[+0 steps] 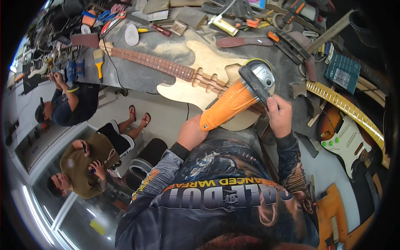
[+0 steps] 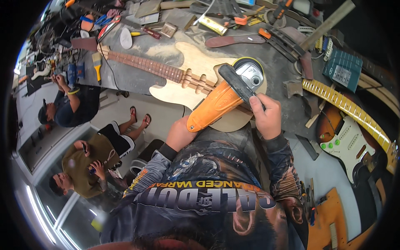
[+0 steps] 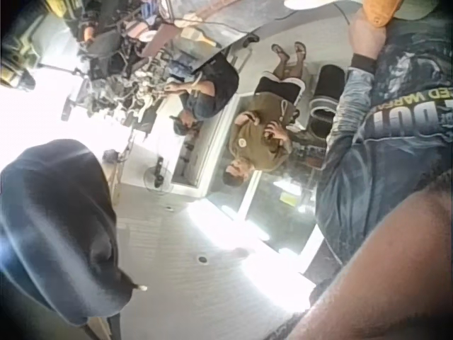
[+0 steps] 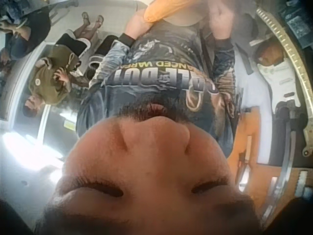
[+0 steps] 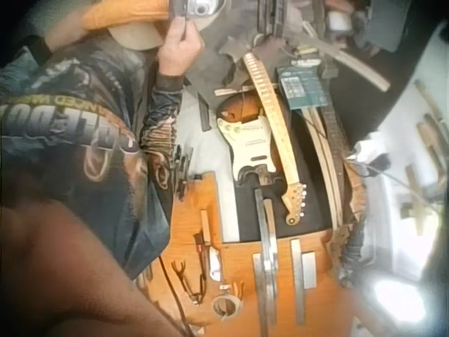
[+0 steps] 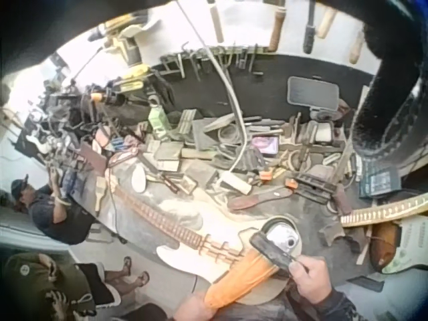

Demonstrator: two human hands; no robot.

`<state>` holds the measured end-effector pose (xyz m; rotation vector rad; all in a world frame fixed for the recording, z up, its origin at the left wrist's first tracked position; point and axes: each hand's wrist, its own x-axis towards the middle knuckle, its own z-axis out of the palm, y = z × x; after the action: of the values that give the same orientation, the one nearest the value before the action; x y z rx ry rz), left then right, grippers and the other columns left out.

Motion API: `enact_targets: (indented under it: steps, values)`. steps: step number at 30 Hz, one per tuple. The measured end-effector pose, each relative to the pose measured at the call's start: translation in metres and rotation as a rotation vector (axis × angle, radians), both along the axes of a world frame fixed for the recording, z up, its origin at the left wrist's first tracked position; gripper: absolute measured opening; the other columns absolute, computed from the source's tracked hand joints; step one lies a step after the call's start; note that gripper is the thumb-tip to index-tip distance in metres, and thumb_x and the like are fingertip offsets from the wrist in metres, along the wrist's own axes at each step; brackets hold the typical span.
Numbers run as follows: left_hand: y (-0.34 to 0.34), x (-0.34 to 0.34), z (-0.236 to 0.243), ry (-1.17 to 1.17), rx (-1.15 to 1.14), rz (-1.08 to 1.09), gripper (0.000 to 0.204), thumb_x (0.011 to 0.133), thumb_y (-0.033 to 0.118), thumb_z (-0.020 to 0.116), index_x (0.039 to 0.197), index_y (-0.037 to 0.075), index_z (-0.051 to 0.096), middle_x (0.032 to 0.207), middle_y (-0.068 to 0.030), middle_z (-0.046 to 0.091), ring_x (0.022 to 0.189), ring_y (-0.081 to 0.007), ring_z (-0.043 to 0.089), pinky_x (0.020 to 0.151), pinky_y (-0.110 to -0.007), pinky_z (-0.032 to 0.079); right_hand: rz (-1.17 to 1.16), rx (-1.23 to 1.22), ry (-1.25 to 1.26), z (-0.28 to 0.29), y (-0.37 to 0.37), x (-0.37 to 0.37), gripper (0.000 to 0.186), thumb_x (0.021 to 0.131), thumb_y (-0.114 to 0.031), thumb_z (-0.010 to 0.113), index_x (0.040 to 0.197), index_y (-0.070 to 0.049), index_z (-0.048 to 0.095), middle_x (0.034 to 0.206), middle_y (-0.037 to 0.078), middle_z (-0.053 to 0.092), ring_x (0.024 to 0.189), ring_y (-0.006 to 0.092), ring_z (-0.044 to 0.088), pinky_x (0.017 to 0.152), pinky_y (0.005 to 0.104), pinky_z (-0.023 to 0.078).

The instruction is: The person sands the surface and edges of an unfinished wooden guitar body using a power sander while another person holds the guitar.

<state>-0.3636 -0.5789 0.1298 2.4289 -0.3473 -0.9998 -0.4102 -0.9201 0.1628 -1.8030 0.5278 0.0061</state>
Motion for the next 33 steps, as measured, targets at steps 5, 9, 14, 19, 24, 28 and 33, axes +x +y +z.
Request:
enact_targets:
  steps: [5,9,14,19,24,28,33]
  values:
    - [0.001,-0.008,0.003,-0.041,-0.061,0.040,0.025,0.097,0.027,0.076,0.108,0.005,0.072,0.102,-0.0235,0.078,0.098,-0.0490,0.074,0.085,-0.057,0.060,0.010,0.040,0.017,-0.007,0.001,-0.008,0.050,0.115,-0.034,0.065,0.081,-0.001,0.053,0.069,0.003,0.050,0.064,0.0108,0.046,0.057,0.0323,0.040]
    - [0.007,-0.019,0.004,0.004,-0.011,-0.001,0.024,0.098,0.026,0.075,0.108,0.005,0.071,0.101,-0.0219,0.078,0.096,-0.0470,0.075,0.084,-0.057,0.060,-0.029,0.080,0.087,-0.015,0.004,-0.044,0.054,0.116,-0.044,0.064,0.082,-0.004,0.051,0.074,-0.002,0.050,0.064,0.0070,0.049,0.055,0.0256,0.043]
    - [0.021,-0.039,0.007,0.033,0.035,-0.050,0.022,0.096,0.025,0.075,0.106,0.006,0.070,0.098,-0.0205,0.078,0.093,-0.0451,0.075,0.082,-0.056,0.060,-0.017,0.066,0.072,-0.021,0.019,-0.080,0.056,0.115,-0.047,0.064,0.082,-0.002,0.053,0.074,-0.001,0.052,0.065,0.0072,0.052,0.055,0.0261,0.042]
    - [0.046,-0.060,0.000,0.036,0.008,-0.018,0.024,0.096,0.026,0.076,0.109,0.005,0.070,0.101,-0.0216,0.078,0.095,-0.0465,0.075,0.083,-0.056,0.060,0.013,0.085,0.086,-0.013,0.037,-0.081,0.042,0.108,-0.027,0.071,0.083,0.002,0.055,0.068,0.009,0.053,0.062,0.0189,0.051,0.060,0.0383,0.042]
    - [0.056,-0.067,0.008,0.010,0.009,0.064,0.028,0.096,0.027,0.077,0.112,0.005,0.071,0.103,-0.0233,0.078,0.097,-0.0481,0.075,0.085,-0.056,0.061,0.140,0.005,0.029,0.004,0.055,-0.049,0.046,0.111,-0.035,0.070,0.085,0.002,0.060,0.070,0.012,0.055,0.062,0.0248,0.056,0.061,0.0390,0.044]
    - [0.061,-0.068,0.005,0.030,0.048,0.039,0.030,0.096,0.028,0.078,0.114,0.005,0.072,0.103,-0.0233,0.078,0.098,-0.0481,0.075,0.086,-0.056,0.060,0.186,0.015,0.079,0.003,0.053,-0.058,0.037,0.108,-0.028,0.074,0.093,0.005,0.066,0.075,0.020,0.060,0.066,0.0360,0.061,0.065,0.0413,0.049]
    - [0.079,-0.082,0.012,0.076,0.063,0.022,0.032,0.095,0.029,0.080,0.116,0.005,0.072,0.104,-0.0231,0.078,0.100,-0.0479,0.074,0.088,-0.057,0.060,0.237,0.055,0.078,0.013,0.071,-0.063,0.033,0.108,-0.027,0.075,0.098,0.004,0.070,0.083,0.024,0.068,0.073,0.0434,0.068,0.069,0.0434,0.053]
